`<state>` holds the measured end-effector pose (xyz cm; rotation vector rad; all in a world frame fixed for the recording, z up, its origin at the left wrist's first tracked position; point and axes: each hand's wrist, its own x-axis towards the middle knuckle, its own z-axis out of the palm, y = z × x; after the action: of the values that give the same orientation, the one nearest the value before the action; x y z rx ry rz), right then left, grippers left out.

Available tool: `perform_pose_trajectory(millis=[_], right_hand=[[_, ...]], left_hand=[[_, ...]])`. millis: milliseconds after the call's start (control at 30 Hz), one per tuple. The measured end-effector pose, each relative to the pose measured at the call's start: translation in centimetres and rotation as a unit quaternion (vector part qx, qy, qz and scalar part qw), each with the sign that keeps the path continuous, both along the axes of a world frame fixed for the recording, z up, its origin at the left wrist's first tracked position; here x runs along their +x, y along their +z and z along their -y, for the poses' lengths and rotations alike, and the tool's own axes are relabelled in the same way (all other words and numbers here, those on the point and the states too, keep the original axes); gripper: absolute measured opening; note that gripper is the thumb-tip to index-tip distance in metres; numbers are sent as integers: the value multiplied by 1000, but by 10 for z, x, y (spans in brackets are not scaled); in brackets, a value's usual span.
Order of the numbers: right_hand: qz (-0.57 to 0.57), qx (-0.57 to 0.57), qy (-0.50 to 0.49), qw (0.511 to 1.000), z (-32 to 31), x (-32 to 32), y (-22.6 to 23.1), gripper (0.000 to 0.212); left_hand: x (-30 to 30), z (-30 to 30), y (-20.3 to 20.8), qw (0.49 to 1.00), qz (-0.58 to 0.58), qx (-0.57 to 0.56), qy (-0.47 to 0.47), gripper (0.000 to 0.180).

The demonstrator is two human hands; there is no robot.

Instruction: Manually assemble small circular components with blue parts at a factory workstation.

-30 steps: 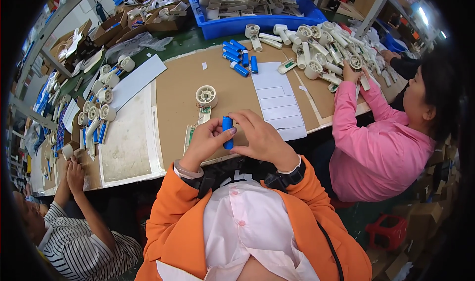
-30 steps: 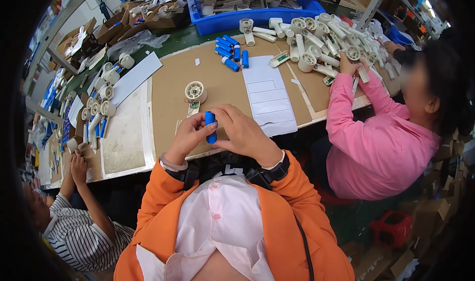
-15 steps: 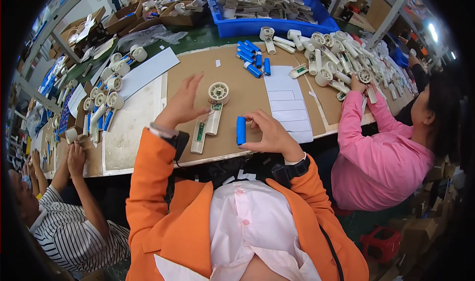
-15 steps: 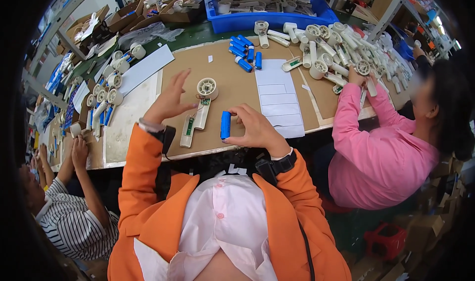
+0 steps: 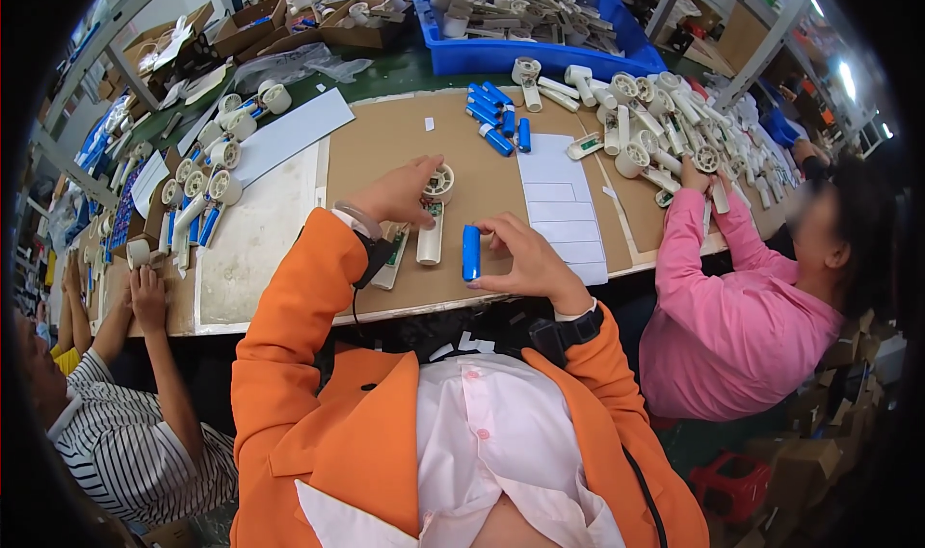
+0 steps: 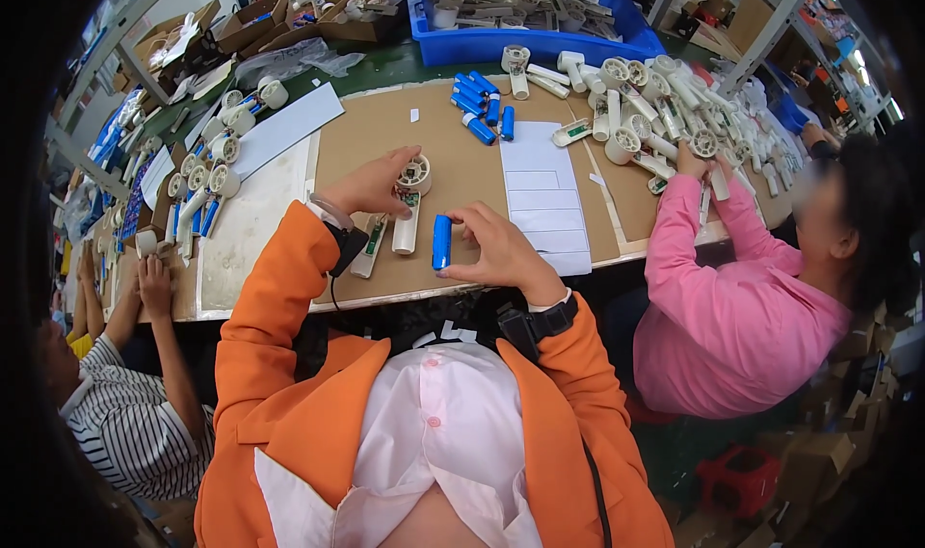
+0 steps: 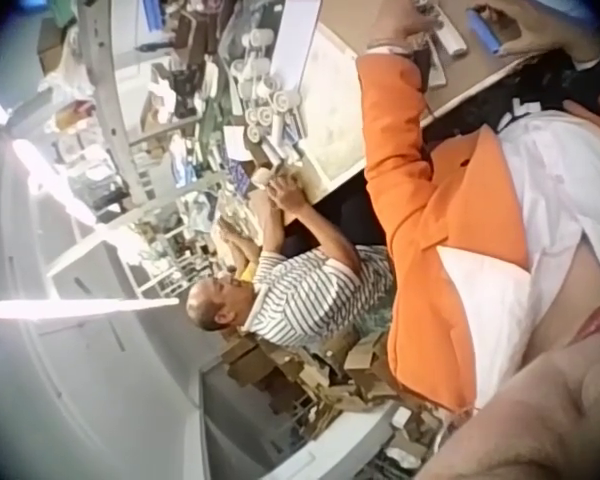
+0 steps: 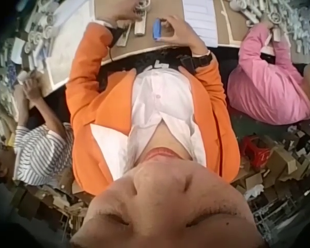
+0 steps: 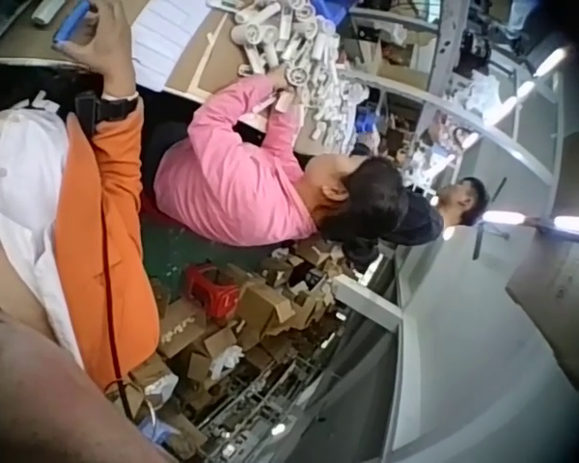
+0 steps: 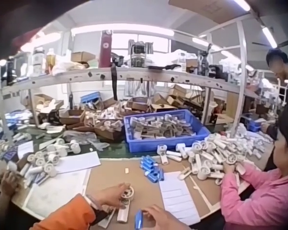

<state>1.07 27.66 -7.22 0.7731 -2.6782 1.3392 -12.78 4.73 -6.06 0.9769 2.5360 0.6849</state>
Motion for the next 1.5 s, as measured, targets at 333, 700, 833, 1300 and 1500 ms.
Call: perform_pose_trajectory(millis=[333,700,833,1300,1500], right_hand=[[67,-44,62,995,4,-34,-13,68],[43,-3,87,995,7,-50,-26,70],[23,39,82,996,9,-51,-21,70],[-13,105,84,991,9,-52,-11,69],[21,95,62,993,9,-47,-13,68]], left_hand=[[12,0,-13,998,-33,46,8,93],[18,-4,-12,998,-31,46,19,90],[19,-5,-13,998,-46,36,19,89],[18,-8,-16,998,-39,45,26,86],[17,-7,-20,998,-30,54,31,88]])
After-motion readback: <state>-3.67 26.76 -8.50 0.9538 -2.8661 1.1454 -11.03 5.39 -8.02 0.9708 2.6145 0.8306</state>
